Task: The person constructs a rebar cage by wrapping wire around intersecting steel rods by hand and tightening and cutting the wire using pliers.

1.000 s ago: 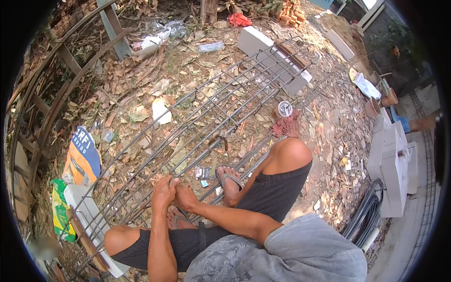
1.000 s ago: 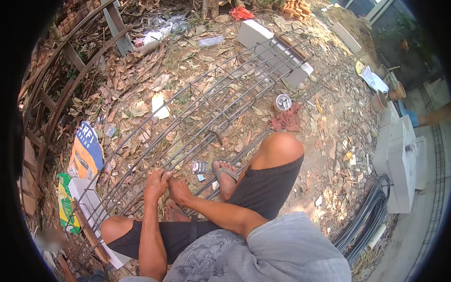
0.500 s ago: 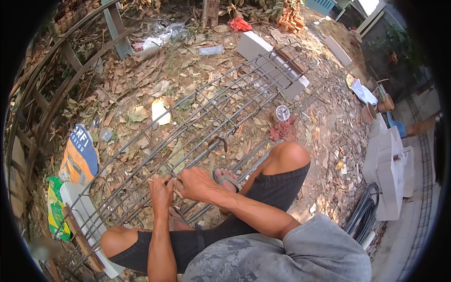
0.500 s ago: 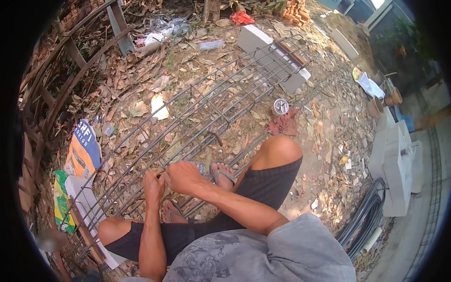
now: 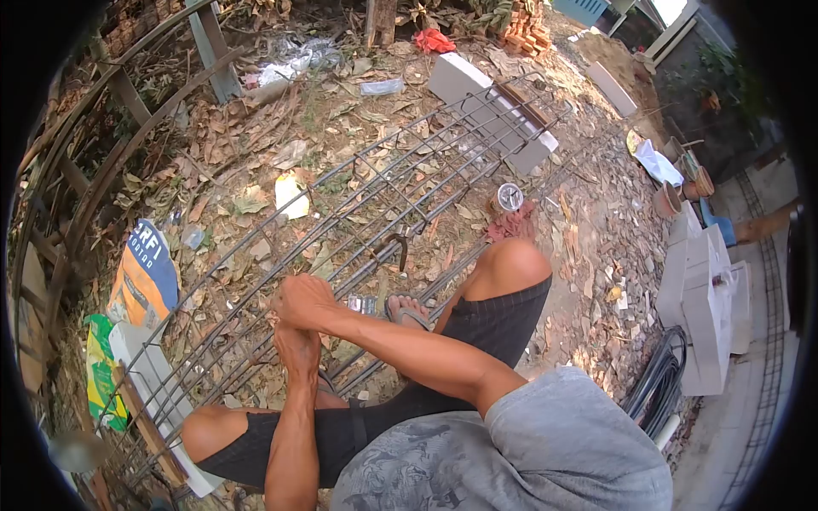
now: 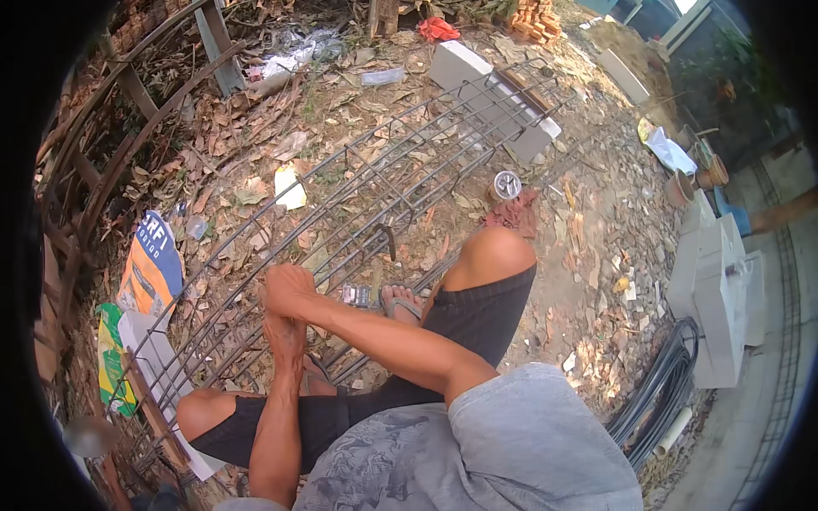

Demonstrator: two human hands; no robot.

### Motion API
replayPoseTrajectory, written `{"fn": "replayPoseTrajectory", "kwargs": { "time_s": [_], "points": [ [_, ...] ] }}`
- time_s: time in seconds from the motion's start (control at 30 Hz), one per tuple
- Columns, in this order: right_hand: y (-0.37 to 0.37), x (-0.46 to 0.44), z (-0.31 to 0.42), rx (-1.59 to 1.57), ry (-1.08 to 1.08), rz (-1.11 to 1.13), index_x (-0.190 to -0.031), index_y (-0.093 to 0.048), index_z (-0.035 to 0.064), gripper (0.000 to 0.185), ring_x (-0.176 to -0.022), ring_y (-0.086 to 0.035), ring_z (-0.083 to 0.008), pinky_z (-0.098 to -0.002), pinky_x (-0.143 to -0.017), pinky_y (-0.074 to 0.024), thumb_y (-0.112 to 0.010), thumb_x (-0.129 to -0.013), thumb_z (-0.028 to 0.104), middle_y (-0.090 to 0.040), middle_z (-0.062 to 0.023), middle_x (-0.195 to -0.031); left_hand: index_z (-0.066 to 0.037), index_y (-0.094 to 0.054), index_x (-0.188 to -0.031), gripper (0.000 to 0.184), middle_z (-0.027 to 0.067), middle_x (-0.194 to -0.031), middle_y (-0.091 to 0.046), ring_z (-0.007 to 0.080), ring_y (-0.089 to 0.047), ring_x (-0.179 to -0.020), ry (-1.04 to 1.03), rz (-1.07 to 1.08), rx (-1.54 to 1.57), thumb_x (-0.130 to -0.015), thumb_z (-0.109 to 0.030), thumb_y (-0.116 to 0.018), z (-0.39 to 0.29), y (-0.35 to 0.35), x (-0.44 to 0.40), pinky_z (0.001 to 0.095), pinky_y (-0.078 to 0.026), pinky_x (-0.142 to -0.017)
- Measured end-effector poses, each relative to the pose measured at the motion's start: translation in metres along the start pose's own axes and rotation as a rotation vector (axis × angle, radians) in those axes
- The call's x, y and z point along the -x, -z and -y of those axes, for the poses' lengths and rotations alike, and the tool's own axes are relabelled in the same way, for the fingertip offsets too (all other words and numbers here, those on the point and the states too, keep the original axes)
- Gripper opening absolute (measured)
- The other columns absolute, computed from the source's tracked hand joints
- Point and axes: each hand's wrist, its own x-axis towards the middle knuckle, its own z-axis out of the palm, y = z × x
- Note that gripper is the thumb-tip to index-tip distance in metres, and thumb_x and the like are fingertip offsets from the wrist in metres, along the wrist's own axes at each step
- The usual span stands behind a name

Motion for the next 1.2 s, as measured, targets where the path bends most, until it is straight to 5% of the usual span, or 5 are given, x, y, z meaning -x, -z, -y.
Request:
{"fn": "replayPoseTrajectory", "kwargs": {
  "time_s": [0.1, 0.2, 0.37, 0.5, 1.2],
  "points": [
    [0.003, 0.033, -0.032, -0.204, -0.062, -0.028, -0.069, -0.068, -0.0031, 0.049, -0.063, -0.064, -0.0438, -0.0490, -0.066, -0.0517, -0.071, -0.087, 0.043, -0.065, -0.0254, -0.067, -0.003, -0.076, -0.102, 0.019, 0.0216, -0.089, -0.072, 0.0399, -0.070, -0.083, 0.095, 0.155, -0.210, -0.086, -0.012, -0.068, -0.020, 0.011, -0.008, 0.0471, -0.054, -0.072],
    [-0.005, 0.068, -0.059, -0.355, -0.075, -0.187, -0.105, -0.070, -0.0025, 0.032, -0.057, -0.066, -0.0246, -0.0431, -0.057, -0.0502, -0.073, -0.091, 0.025, -0.069, -0.0134, -0.077, -0.001, -0.077, -0.104, 0.022, 0.0229, -0.089, -0.072, 0.0405, -0.070, -0.086, 0.129, 0.222, -0.115, -0.088, -0.013, -0.069, -0.026, 0.022, -0.014, 0.0453, -0.055, -0.073],
    [-0.018, 0.083, -0.073, -0.750, -0.359, -0.014, -0.117, -0.071, 0.0019, 0.028, -0.076, -0.072, -0.0330, -0.0427, -0.076, -0.0547, -0.065, -0.094, 0.016, -0.072, -0.0185, -0.080, 0.001, -0.074, -0.115, 0.037, 0.0226, -0.094, -0.075, 0.0386, -0.074, -0.089, 0.147, 0.375, -0.049, -0.089, -0.025, -0.073, 0.001, 0.024, -0.028, 0.0427, -0.055, -0.077],
    [-0.044, 0.099, -0.084, 0.003, 0.230, -0.386, -0.116, -0.071, 0.0058, 0.023, -0.066, -0.069, -0.0356, -0.0446, -0.062, -0.0551, -0.063, -0.095, 0.008, -0.072, -0.0171, -0.090, 0.003, -0.075, -0.114, 0.046, 0.0150, -0.092, -0.078, 0.0269, -0.073, -0.087, 0.360, 0.628, 0.069, -0.089, -0.036, -0.074, 0.000, 0.034, -0.050, 0.0391, -0.055, -0.078],
    [-0.014, 0.063, -0.093, -0.225, -0.047, 0.023, -0.115, -0.075, 0.0059, 0.030, -0.093, -0.068, -0.0468, -0.0516, -0.084, -0.0529, -0.063, -0.096, 0.027, -0.072, -0.0263, -0.097, 0.002, -0.076, -0.108, 0.044, 0.0192, -0.098, -0.077, 0.0308, -0.072, -0.090, 0.383, 0.691, 0.006, -0.090, -0.037, -0.071, -0.005, 0.033, -0.056, 0.0437, -0.053, -0.085]
  ]
}}
